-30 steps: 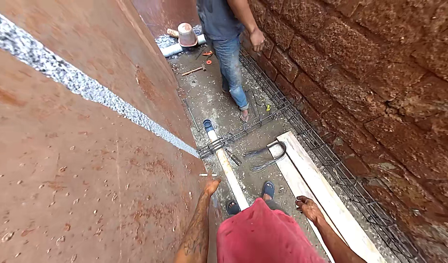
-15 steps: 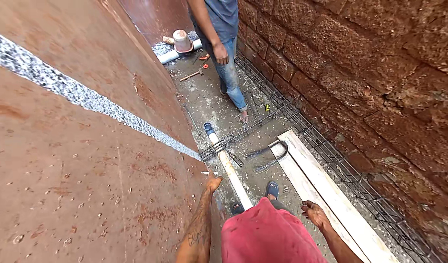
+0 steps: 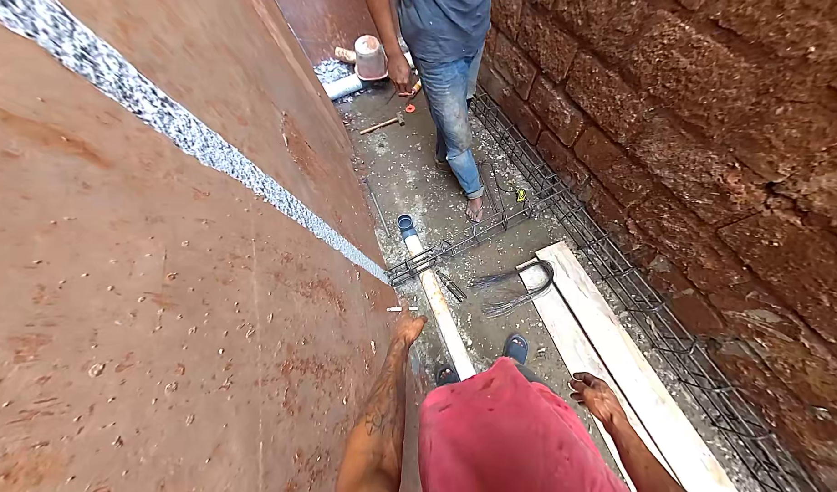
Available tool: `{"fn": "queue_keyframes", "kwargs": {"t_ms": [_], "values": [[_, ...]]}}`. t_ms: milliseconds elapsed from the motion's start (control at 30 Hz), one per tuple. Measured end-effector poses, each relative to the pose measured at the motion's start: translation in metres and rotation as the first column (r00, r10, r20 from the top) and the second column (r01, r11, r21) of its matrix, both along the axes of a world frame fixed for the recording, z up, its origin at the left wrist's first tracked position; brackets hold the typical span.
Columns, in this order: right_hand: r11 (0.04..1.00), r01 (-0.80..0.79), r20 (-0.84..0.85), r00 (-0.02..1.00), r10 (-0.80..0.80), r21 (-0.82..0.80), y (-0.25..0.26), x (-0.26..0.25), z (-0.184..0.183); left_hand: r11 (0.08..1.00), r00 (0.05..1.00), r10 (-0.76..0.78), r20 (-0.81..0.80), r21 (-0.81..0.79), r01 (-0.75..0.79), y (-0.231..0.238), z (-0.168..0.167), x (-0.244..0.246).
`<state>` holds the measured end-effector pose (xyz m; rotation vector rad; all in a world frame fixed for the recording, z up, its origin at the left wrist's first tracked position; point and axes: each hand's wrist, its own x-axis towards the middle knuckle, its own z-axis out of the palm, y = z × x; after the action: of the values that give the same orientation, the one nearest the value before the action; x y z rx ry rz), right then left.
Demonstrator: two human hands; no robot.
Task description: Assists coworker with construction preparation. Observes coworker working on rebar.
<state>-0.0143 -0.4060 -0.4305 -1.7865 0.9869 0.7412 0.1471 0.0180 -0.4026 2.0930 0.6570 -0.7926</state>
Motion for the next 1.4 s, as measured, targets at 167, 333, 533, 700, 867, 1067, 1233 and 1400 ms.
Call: {"fn": "queue_keyframes", "kwargs": {"t_ms": [167, 333, 533, 700, 867, 1067, 1233, 1400], "values": [[1.000, -0.017, -0.012, 1.000, 0.017, -0.004, 0.002, 0.005, 0.002, 0.999, 0.999, 0.037, 0.003, -0.018, -0.037, 0.000, 0.004, -0.004], [0.999, -0.037, -0.017, 0.999, 0.037, -0.001, 0.006, 0.010, 0.004, 0.998, 0.998, 0.053, 0.014, -0.033, -0.053, -0.001, 0.007, -0.007], [0.999, -0.045, -0.010, 0.999, 0.045, -0.004, 0.010, 0.011, 0.003, 0.998, 0.998, 0.049, 0.029, -0.025, -0.049, 0.000, 0.005, -0.007], [0.999, -0.044, -0.018, 0.999, 0.044, -0.006, 0.012, 0.012, 0.007, 1.000, 1.000, 0.014, 0.027, -0.009, -0.014, -0.001, 0.001, -0.005], [0.998, -0.056, -0.025, 0.998, 0.056, -0.007, 0.012, 0.013, 0.007, 0.999, 1.000, 0.003, 0.001, -0.032, -0.003, -0.006, -0.010, -0.016], [0.999, -0.045, -0.019, 0.999, 0.045, -0.011, 0.011, 0.014, 0.006, 0.995, 0.994, -0.050, -0.097, -0.094, 0.040, -0.040, -0.033, -0.065], [0.998, -0.056, -0.028, 0.998, 0.056, -0.006, 0.011, 0.018, 0.006, 0.947, 0.943, -0.301, -0.143, -0.161, 0.278, -0.062, -0.049, -0.097], [0.997, -0.075, -0.027, 0.997, 0.074, -0.008, 0.013, 0.017, 0.008, 0.984, 0.984, -0.143, -0.101, -0.124, 0.130, -0.046, -0.045, -0.083]]}}
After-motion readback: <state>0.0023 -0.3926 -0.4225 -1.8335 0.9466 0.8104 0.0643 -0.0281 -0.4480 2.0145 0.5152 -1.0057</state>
